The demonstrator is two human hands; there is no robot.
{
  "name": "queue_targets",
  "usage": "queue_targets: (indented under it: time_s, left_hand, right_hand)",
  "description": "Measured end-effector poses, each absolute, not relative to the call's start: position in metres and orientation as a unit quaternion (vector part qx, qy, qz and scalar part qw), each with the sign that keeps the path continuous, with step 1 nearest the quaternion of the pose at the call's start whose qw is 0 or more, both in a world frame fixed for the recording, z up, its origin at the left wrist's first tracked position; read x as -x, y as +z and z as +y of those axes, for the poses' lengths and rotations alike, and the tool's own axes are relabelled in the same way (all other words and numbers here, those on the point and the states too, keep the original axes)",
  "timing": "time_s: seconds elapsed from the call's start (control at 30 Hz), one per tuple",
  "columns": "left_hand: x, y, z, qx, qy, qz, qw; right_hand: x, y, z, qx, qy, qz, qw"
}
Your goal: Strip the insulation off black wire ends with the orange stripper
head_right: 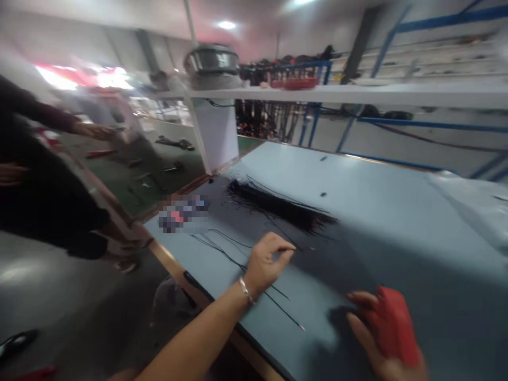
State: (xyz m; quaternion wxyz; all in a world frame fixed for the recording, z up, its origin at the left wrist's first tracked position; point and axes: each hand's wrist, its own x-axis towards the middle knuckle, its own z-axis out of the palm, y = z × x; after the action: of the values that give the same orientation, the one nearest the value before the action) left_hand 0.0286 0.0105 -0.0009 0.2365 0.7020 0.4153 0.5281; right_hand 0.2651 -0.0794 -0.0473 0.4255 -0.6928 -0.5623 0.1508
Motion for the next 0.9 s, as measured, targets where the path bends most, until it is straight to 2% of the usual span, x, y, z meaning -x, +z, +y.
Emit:
queue_targets:
  time_s: [0.07, 0.17, 0.37, 0.5, 0.67, 0.9]
  left_hand:
    - [-0.027, 0.002, 0.01, -0.703, 0.528, 0.411, 0.241]
    - [-0.024, 0.005, 0.015, -0.694, 0.533, 0.416, 0.247]
    - [-0.021, 0.004, 0.021, -0.73, 0.514, 0.383, 0.238]
    - [-0.021, 0.003, 0.018, -0.754, 0.498, 0.366, 0.223]
    - [-0.021, 0.006, 0.015, -0.767, 0.484, 0.355, 0.227]
    - [-0.022, 0.011, 0.013, -0.78, 0.462, 0.318, 0.277]
  right_hand:
    - [-0.249, -0.027, -0.082, 0.674, 0.205, -0.551, 0.447]
    - [-0.237, -0.008, -0.076, 0.657, 0.229, -0.586, 0.416]
    - [-0.228, -0.006, -0.058, 0.621, 0.084, -0.667, 0.403]
    - [-0.22, -0.008, -0.055, 0.631, 0.019, -0.69, 0.353]
    - [-0.215, -0.008, -0.058, 0.634, -0.002, -0.706, 0.315]
    - [-0.212, -0.002, -0.059, 0.635, 0.004, -0.697, 0.333]
